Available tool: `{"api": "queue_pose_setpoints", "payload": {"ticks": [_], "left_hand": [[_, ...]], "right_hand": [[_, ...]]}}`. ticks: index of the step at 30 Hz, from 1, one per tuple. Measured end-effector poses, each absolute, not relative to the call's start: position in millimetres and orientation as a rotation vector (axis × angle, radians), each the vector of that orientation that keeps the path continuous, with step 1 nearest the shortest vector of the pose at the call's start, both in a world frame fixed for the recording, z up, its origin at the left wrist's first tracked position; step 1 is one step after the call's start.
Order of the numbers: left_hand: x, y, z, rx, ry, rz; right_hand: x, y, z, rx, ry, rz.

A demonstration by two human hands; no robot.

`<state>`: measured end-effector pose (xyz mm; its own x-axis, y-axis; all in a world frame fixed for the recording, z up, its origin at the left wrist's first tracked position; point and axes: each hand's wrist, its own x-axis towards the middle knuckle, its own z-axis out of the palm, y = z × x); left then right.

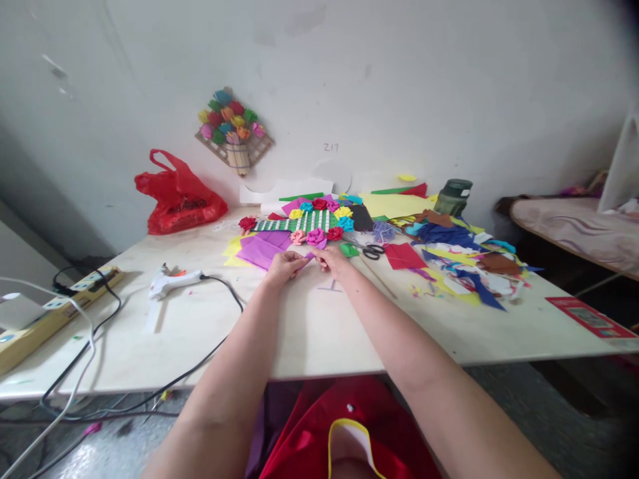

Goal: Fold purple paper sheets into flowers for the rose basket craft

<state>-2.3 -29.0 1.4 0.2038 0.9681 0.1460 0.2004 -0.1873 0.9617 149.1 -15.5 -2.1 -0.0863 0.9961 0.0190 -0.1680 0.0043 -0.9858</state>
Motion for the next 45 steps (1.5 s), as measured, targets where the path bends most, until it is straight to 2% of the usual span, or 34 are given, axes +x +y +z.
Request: {"api": "queue_pose_setpoints", "payload": {"ticks": [14, 23, 31, 42, 45], "left_hand": [[-6.4, -28.0, 2.0, 1.618, 0.951, 0.924], [-2.7, -29.9, 0.6, 1.627, 1.021, 0.996], [-0.6, -30.4, 0.8, 1.613, 1.015, 1.021], [-1.0, -32.3, 1.2, 1.513, 0.972, 1.070], [-0.7, -34.3, 2.9, 1.514, 0.977, 1.061]], "right_hand": [[146.1, -17.4, -2.6, -0.956, -1.222, 1.360], [146.5, -20.7, -2.3, -0.925, -1.230, 1.418], [144.2, -19.4, -0.3, -1.043, -1.161, 1.250], [146.5, -19.0, -2.1, -0.943, -1.113, 1.387], [148.3, -20.2, -0.6, -0.957, -1.111, 1.335]]}}
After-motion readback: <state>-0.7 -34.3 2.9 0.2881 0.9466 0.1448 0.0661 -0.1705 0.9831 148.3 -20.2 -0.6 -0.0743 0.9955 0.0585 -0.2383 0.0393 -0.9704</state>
